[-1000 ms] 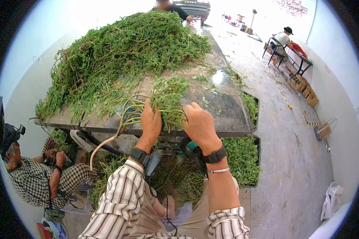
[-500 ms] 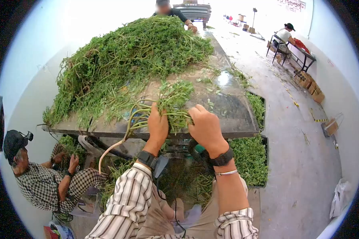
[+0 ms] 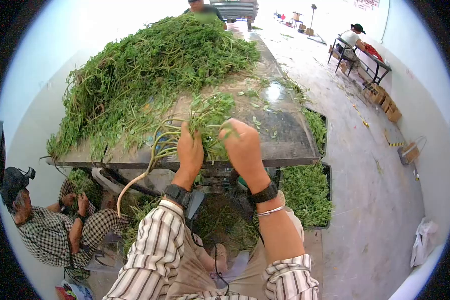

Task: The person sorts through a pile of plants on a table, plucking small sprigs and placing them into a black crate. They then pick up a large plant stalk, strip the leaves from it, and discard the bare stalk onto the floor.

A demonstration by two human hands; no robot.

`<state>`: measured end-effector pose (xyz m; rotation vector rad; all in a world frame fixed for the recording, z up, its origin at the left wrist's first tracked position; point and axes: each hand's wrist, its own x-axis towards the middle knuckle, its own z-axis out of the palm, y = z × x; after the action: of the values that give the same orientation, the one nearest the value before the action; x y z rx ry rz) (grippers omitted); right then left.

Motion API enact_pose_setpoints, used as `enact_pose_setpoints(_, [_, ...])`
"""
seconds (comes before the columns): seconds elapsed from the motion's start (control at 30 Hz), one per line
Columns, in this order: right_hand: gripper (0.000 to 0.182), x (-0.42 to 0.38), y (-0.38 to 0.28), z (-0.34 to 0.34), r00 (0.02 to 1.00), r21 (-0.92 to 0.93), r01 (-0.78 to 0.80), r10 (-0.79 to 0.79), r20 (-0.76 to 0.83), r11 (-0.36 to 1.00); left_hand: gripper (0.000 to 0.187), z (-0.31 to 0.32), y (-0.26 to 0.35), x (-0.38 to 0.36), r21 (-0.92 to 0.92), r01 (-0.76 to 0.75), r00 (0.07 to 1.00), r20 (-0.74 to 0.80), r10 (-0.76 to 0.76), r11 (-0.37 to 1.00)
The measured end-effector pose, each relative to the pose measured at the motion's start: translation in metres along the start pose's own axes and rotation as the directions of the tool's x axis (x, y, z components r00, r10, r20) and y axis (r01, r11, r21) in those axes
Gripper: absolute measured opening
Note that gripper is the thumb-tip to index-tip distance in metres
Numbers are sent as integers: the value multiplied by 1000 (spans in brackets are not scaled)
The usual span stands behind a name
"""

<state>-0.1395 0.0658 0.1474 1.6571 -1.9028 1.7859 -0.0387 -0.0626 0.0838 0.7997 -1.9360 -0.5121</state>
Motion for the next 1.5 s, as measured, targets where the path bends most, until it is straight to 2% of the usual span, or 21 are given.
enact_pose_setpoints(0.07, [10, 2, -6, -23, 961, -313, 264, -276, 7, 912, 27, 2, -1, 0, -56, 62, 996, -55, -65, 997])
enact_pose_setpoints(0.1, [10, 6, -16, -32, 961, -312, 268, -276, 18, 912, 27, 0, 1, 0, -59, 72, 995, -59, -75, 996])
enact_pose_setpoints(0.13, [7, 11, -28, -40, 983, 330, -94, 140, -118, 939, 28, -3, 3, 0, -72, 49, 998, -42, -52, 996])
enact_pose_setpoints(0.17, [9, 15, -34, -45, 845, 833, -319, 534, 34, 452, 29, -4, 4, 0, -85, 25, 999, -27, -28, 996])
enact_pose_setpoints(0.27, [13, 15, -6, -38, 865, 863, -301, 498, 68, 405, 29, -2, 0, -1, -35, -23, 1000, -8, 23, 999])
enact_pose_setpoints(0.3, [13, 13, 0, -35, 863, 863, -301, 502, 65, 405, 29, -2, 1, -1, -36, -23, 1000, -2, 23, 999])
enact_pose_setpoints(0.37, [11, 10, 5, -24, 907, 622, -355, 419, 48, 698, 29, -2, 2, -1, 53, -43, 999, 10, 43, 998])
enact_pose_setpoints(0.43, [15, 7, 1, -16, 922, 546, -333, 386, 18, 769, 28, 0, 0, -2, 56, -78, 997, 3, 78, 995])
enact_pose_setpoints(0.5, [19, 9, -7, -6, 990, 84, -114, 120, -78, 990, 28, -2, 1, -3, 65, -115, 993, -7, 115, 991])
enact_pose_setpoints(0.57, [24, 8, -8, 2, 990, 55, -120, 124, -71, 991, 28, -5, 4, -2, 79, -76, 995, 64, 71, 994])
enact_pose_setpoints(0.63, [27, 11, 2, 13, 990, -154, 78, -95, -108, 985, 28, -4, 3, -4, 65, -89, 994, 62, 85, 994])
enact_pose_setpoints(0.7, [29, 9, 4, 19, 984, -186, 113, -135, -112, 976, 27, -2, 2, -3, 48, -112, 993, 45, 110, 993])
enact_pose_setpoints(0.77, [27, 8, 4, 24, 998, -256, 56, -60, -8, 965, 26, -2, 2, -1, 12, -113, 993, 48, 112, 994])
enact_pose_setpoints(0.9, [27, 4, 9, 29, 995, -352, 96, -85, 47, 931, 28, -5, 1, -6, 12, -198, 980, 22, 197, 980])
enact_pose_setpoints(1.07, [23, 2, 11, 31, 992, -347, 113, -87, 91, 931, 36, -6, 5, -5, 32, -95, 994, 63, 93, 995])
enact_pose_setpoints(1.2, [16, 1, 5, 30, 989, -336, 132, -103, 103, 933, 35, -5, 1, -5, 55, -88, 994, 65, 84, 995])
enact_pose_setpoints(1.23, [16, 1, 5, 31, 989, -336, 135, -105, 105, 932, 42, -5, 0, -6, 72, -86, 992, 99, 79, 994])
enact_pose_setpoints(1.33, [14, 0, 3, 35, 997, -248, 66, -55, 50, 967, 51, -8, 4, -6, 84, -57, 986, 162, 43, 995])
enact_pose_setpoints(1.4, [14, 0, -4, 35, 978, 130, -210, 211, 7, 969, 53, -10, 9, -4, 80, -26, 982, 190, 11, 996])
enact_pose_setpoints(1.43, [14, -4, -6, 32, 977, 128, -213, 214, 12, 969, 54, -12, 10, -4, 68, -40, 983, 183, 27, 997])
enact_pose_setpoints(1.5, [36, -10, -7, 20, 948, 121, -232, 196, 252, 965, 55, -10, 10, -4, 57, -48, 984, 173, 38, 997])
